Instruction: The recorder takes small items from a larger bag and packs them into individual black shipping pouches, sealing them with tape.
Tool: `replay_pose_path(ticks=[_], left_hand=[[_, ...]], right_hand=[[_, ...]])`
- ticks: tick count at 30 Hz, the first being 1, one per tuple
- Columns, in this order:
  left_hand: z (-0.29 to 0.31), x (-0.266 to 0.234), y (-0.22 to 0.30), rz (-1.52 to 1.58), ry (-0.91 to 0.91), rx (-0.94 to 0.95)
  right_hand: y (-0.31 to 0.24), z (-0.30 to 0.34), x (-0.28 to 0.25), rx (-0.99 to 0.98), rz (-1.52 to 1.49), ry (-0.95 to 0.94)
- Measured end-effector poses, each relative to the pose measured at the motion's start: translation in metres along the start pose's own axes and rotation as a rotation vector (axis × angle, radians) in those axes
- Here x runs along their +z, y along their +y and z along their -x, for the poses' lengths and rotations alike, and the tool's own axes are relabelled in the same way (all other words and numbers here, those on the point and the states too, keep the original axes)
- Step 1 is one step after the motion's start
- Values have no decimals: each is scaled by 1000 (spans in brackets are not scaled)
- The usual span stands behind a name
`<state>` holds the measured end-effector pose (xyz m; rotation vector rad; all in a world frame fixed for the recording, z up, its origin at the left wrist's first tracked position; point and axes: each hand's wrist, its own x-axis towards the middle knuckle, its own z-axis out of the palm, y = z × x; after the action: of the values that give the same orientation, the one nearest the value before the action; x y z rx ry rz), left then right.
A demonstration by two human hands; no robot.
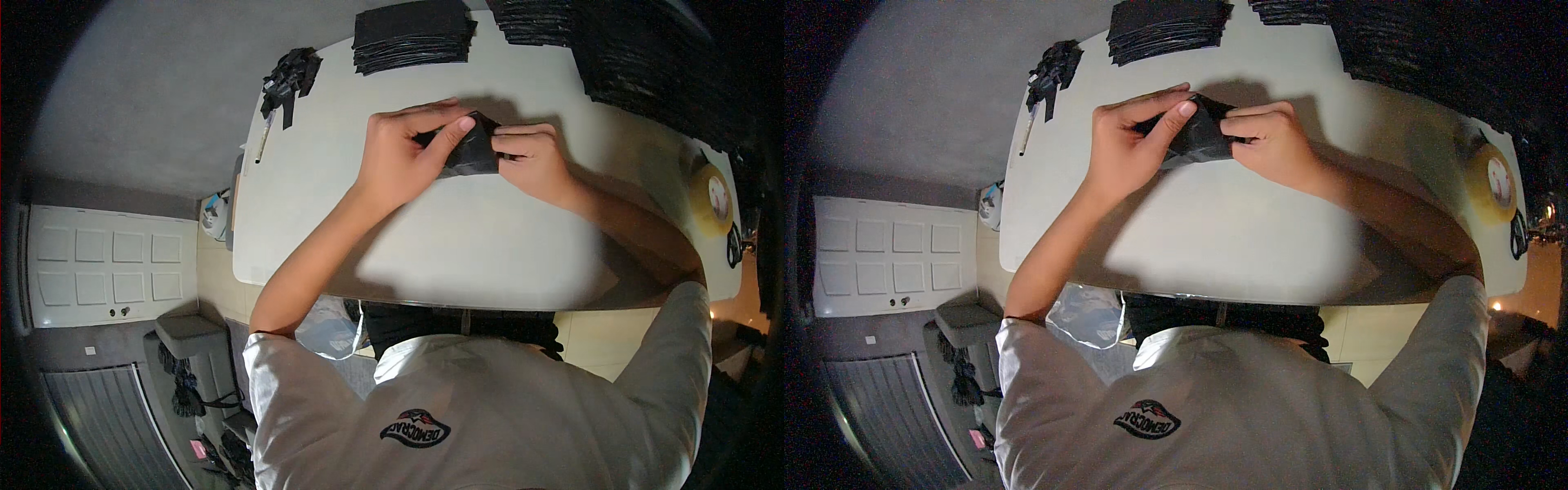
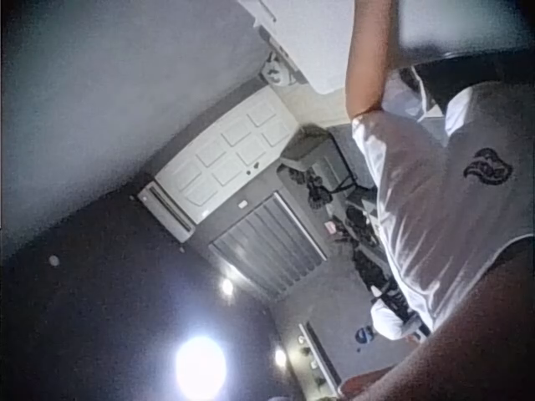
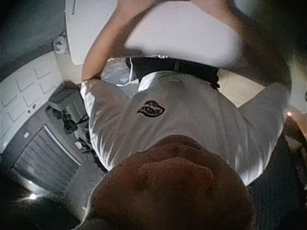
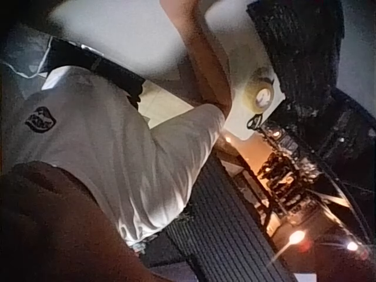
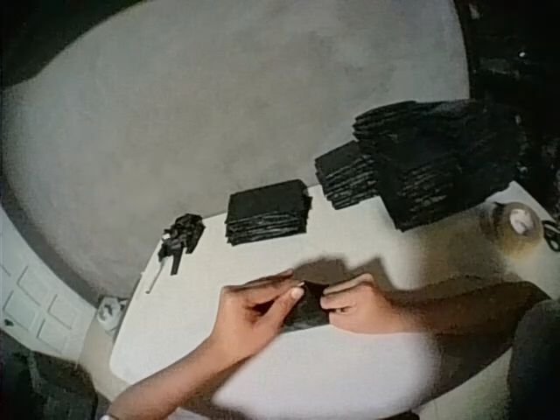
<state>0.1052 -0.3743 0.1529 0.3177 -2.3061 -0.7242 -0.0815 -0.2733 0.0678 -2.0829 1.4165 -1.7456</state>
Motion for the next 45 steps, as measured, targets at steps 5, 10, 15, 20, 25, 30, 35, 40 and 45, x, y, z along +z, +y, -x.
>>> replay_pose_path(ticks=[5,10,15,20,25,30,35,40,45], left_hand=[[-2,8,-2,89,-126,-88],[2,2,-25,-77,-177,38],[13,-8,-52,-297,-308,-104],[27,-6,-56,-451,-397,-52],[44,-1,-49,-572,-525,53],[53,4,-50,-662,-564,64],[47,1,-44,-487,-599,26],[24,2,-54,-391,-443,13],[32,17,-86,-456,-452,-40]], right_hand=[[13,0,-4,157,79,-129],[15,-7,-2,293,12,-254],[44,0,-6,535,-331,-335],[47,-6,-12,562,-390,-87],[41,-15,-24,571,56,-142],[42,-12,-25,157,413,-269],[36,-9,-31,164,470,-450],[26,-11,-30,61,535,-544],[29,-5,-29,57,625,-557]])
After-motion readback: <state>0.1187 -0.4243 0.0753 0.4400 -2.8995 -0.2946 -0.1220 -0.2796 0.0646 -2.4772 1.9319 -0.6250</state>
